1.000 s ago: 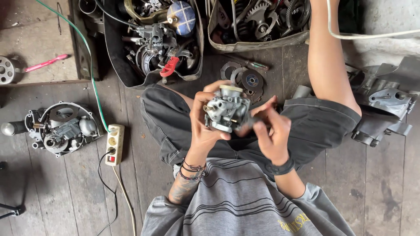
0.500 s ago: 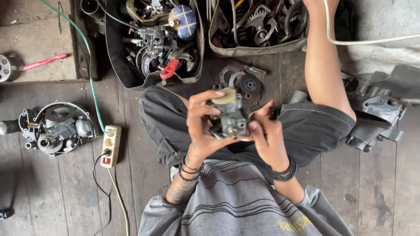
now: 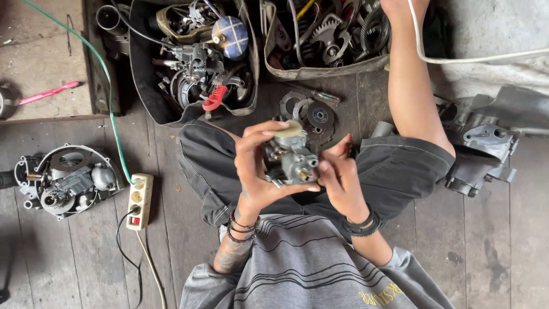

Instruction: Disassembling, cleaning internal components with a brush, and reassembling a motorcycle carburetor.

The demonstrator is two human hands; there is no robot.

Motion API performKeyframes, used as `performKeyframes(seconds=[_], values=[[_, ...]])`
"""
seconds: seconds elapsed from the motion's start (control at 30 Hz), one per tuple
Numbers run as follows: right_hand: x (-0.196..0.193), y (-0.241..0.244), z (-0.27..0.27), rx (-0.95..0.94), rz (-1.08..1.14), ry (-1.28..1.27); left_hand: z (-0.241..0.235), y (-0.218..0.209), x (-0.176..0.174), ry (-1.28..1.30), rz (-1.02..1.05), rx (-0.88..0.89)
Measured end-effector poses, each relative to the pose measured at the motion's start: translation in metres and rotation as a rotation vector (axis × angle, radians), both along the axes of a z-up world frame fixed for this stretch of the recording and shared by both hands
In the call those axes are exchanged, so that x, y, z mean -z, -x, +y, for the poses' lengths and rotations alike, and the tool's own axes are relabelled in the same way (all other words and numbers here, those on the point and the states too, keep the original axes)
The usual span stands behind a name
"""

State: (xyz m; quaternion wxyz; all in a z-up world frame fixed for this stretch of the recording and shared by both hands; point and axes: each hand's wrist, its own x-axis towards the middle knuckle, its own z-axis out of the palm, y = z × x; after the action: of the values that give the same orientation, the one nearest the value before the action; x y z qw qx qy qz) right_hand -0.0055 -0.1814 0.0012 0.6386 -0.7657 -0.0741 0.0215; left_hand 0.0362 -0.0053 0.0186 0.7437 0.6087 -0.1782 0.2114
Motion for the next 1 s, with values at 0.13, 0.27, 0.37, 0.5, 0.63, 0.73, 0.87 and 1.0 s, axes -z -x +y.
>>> performKeyframes(seconds=[0.13,0.27,0.37,0.5,0.63,0.73,0.87,1.0], values=[[-0.003,-0.010,-0.008,0.055,-0.039,0.073,-0.015,0.013,0.012,0.045,0.015,0.046],[-0.004,0.002,0.006,0.011,-0.078,0.098,0.003,0.001,0.003,-0.037,-0.029,-0.047],[-0.001,-0.003,0.005,0.038,-0.066,0.092,0.000,0.005,0.010,-0.048,-0.011,0.003],[-0.002,-0.004,0.004,0.079,-0.004,0.007,-0.004,0.012,0.011,0.062,0.016,0.062],[-0.003,0.004,0.014,0.021,0.091,-0.018,0.011,-0.001,0.019,0.060,0.019,0.018],[0.014,-0.012,0.002,0.064,-0.043,0.087,0.002,-0.001,0.016,0.049,0.014,0.025],[0.008,-0.008,0.004,0.077,-0.024,0.117,0.000,0.004,0.012,0.068,-0.007,0.016],[0.015,-0.004,0.007,0.045,-0.002,0.137,0.007,-0.002,0.018,0.121,0.035,-0.020]])
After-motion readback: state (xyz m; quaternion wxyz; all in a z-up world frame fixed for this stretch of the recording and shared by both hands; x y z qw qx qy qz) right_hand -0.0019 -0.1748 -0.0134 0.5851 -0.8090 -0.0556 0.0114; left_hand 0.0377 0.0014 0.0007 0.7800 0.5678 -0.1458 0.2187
